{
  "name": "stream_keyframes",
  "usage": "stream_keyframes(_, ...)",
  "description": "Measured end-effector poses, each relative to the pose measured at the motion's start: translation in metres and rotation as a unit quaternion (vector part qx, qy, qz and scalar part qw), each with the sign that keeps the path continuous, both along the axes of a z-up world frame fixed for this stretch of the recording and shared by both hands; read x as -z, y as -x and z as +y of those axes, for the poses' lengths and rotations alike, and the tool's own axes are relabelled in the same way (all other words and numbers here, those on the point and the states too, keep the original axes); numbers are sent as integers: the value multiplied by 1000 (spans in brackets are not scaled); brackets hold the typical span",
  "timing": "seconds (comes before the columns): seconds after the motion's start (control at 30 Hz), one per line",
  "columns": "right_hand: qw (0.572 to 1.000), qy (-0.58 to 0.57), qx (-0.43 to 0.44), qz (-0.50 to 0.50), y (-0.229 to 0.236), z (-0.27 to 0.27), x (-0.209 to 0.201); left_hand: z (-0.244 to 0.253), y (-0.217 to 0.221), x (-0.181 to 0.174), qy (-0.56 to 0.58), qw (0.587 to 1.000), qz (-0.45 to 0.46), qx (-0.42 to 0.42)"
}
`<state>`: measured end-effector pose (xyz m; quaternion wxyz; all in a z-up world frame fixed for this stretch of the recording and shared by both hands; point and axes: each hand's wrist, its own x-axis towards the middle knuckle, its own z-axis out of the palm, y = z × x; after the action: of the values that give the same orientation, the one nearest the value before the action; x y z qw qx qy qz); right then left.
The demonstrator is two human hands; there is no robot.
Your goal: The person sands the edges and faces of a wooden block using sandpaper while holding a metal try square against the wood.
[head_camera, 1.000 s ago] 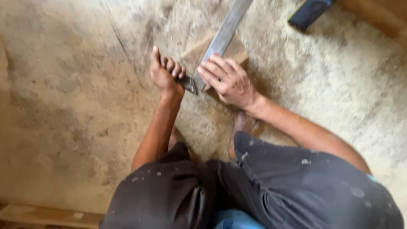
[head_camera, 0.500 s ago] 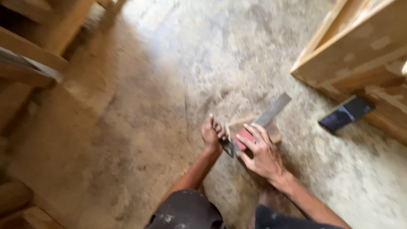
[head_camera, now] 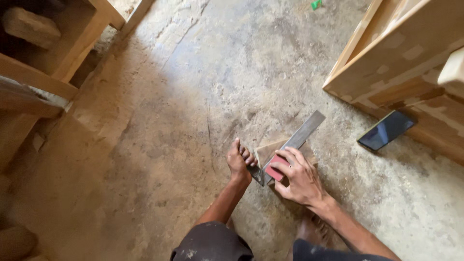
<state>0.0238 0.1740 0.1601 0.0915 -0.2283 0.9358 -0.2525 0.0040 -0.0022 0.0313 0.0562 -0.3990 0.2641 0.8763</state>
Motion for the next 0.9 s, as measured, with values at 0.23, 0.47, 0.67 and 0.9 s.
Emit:
stream_keyframes(0.23, 998, 17, -27, -47, 1, 4, 2, -1, -2, 4, -13, 1000, 26, 2)
stream_keyframes(0.47, 992, -6, -123, -14, 6, 8, 6, -1, 0, 4, -20, 1000, 15, -6)
stream_keyframes(0.67, 960, -31, -252, 119, 5, 24, 38, -2, -5, -3, -17, 1000, 18, -1)
stream_keyframes(0.9, 907, -51, -335, 249, 22, 39, 47, -2, -2, 0, -27, 999, 29, 0)
